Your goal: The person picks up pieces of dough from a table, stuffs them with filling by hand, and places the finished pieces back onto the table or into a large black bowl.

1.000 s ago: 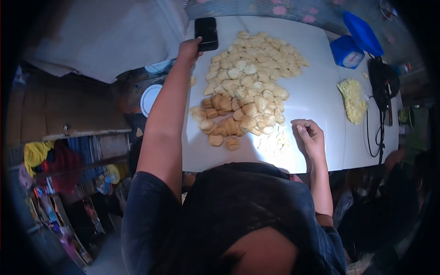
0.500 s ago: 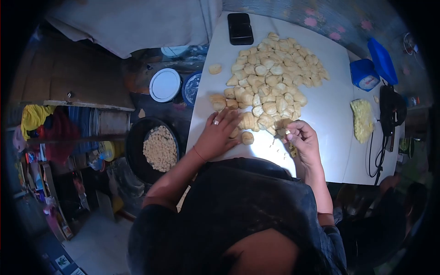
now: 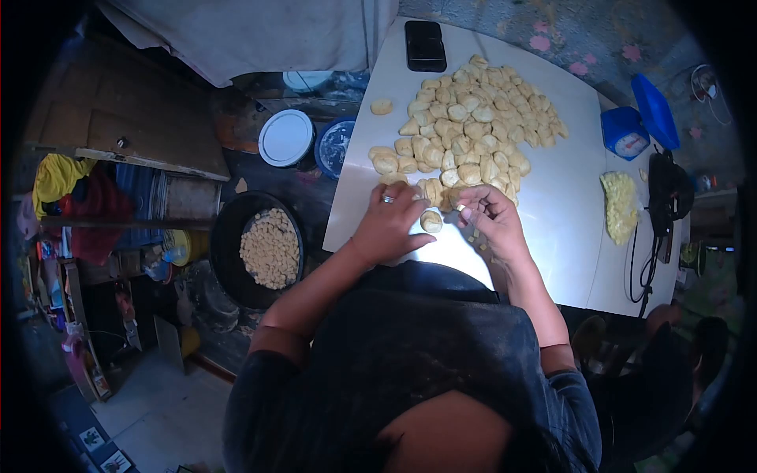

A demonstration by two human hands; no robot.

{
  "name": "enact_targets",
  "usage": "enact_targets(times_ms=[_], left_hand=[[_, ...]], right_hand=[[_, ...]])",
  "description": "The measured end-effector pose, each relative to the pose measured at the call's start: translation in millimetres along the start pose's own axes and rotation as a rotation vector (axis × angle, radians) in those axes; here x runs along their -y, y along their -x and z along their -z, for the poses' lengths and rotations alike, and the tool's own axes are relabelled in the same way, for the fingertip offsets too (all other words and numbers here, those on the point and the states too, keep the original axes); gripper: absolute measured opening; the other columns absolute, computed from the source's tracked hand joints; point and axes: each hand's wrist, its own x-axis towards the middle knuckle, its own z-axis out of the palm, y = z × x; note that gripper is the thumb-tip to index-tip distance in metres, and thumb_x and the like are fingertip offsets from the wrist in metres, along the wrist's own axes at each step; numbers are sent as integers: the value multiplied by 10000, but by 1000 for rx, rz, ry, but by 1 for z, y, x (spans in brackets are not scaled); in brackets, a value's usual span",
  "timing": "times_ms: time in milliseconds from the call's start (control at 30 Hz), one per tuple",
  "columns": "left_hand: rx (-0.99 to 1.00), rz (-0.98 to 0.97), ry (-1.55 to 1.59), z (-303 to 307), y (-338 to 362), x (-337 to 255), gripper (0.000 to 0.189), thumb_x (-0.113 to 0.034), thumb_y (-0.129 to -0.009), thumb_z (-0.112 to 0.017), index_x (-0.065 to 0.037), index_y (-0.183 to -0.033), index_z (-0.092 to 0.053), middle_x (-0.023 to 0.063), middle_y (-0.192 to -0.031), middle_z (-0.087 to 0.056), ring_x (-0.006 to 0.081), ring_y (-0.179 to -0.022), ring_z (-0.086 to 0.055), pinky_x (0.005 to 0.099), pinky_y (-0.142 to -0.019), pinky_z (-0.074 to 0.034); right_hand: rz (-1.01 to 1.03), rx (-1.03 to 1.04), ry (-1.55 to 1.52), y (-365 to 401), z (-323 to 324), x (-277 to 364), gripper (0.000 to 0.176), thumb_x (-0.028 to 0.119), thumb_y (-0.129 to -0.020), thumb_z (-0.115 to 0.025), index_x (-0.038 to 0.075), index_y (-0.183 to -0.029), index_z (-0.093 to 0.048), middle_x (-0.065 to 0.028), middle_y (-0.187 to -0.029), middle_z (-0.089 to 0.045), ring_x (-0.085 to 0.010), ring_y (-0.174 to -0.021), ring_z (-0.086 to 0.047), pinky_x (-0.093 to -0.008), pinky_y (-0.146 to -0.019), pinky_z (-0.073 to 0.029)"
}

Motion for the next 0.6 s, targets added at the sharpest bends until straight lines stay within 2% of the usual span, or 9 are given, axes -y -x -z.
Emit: enact_targets(times_ms=[133, 200, 233, 300, 333, 367, 400, 533, 600], left_hand=[[3, 30, -35, -19, 5, -5, 365, -296, -719, -716, -73, -975, -581, 102, -1127, -532, 294, -1099, -476, 492, -945, -286], [-66, -84, -9, -17, 7, -5, 270, -203, -766, -697, -56, -937, -549, 114, -1086, -557, 269, -1046, -531, 459, -918, -361], [-71, -88, -7, -16, 9, -5, 270, -203, -766, -697, -56, -937, -549, 114, -1086, -557, 269, -1046, -531, 459, -918, -361], [-70, 310, 719, -11, 14, -8, 195, -128, -834, -644, -30, -952, -523, 118, -1074, -575, 232, -969, -581, 404, -860, -448], [-72, 311, 719, 2, 12, -16, 195, -128, -834, -644, -30, -952, -523, 118, -1074, -575, 232, -969, -581, 404, -860, -448], [-51, 465, 1055, 18, 9, -25, 149, -136, -869, -607, -33, -944, -529, 108, -1050, -591, 204, -983, -567, 369, -869, -442], [-30, 616, 1391, 32, 6, -32, 117, -144, -904, -570, -37, -936, -535, 99, -1026, -606, 176, -996, -553, 334, -878, -435], [-16, 637, 1470, 46, 6, -39, 143, -114, -919, -543, -16, -1023, -544, 86, -1090, -589, 127, -1025, -527, 302, -919, -418], [-58, 599, 1695, 49, 12, -39, 263, -90, -900, -560, -2, -1145, -523, 83, -1134, -570, 139, -1042, -523, 305, -941, -403]], right_hand=[[-35, -17, -8, 5, -1, 2, 248, 25, -836, -632, -6, -1073, -566, -27, -906, -591, -93, -795, -560, -231, -739, -470], [-28, -24, -27, 8, -6, 5, 258, 19, -829, -634, -3, -1076, -562, -39, -900, -609, -102, -787, -572, -232, -733, -471], [-24, -28, -50, 10, -9, 6, 269, 13, -822, -637, 1, -1079, -559, -51, -893, -626, -111, -780, -584, -233, -727, -471], [-28, -6, -74, 14, -16, 13, 301, 4, -811, -645, 8, -1096, -548, -58, -910, -638, -111, -805, -588, -234, -743, -471], [-27, 10, -28, 17, -22, 19, 305, 2, -810, -645, 12, -1099, -548, -57, -916, -643, -108, -812, -589, -235, -753, -468], [-25, 28, 17, 19, -27, 24, 308, -1, -809, -646, 17, -1101, -548, -57, -922, -647, -106, -818, -591, -235, -763, -466], [-27, 84, 62, 21, -28, 29, 298, 11, -830, -644, 12, -1106, -533, -72, -1001, -638, -103, -905, -598, -236, -803, -479], [-3, 161, 155, 19, -42, 29, 301, 8, -821, -648, 11, -1099, -533, -62, -945, -638, -96, -863, -594, -236, -794, -472], [89, 160, 299, 16, -45, 26, 298, 12, -816, -647, 9, -1091, -532, -59, -932, -635, -95, -853, -591, -238, -775, -475]])
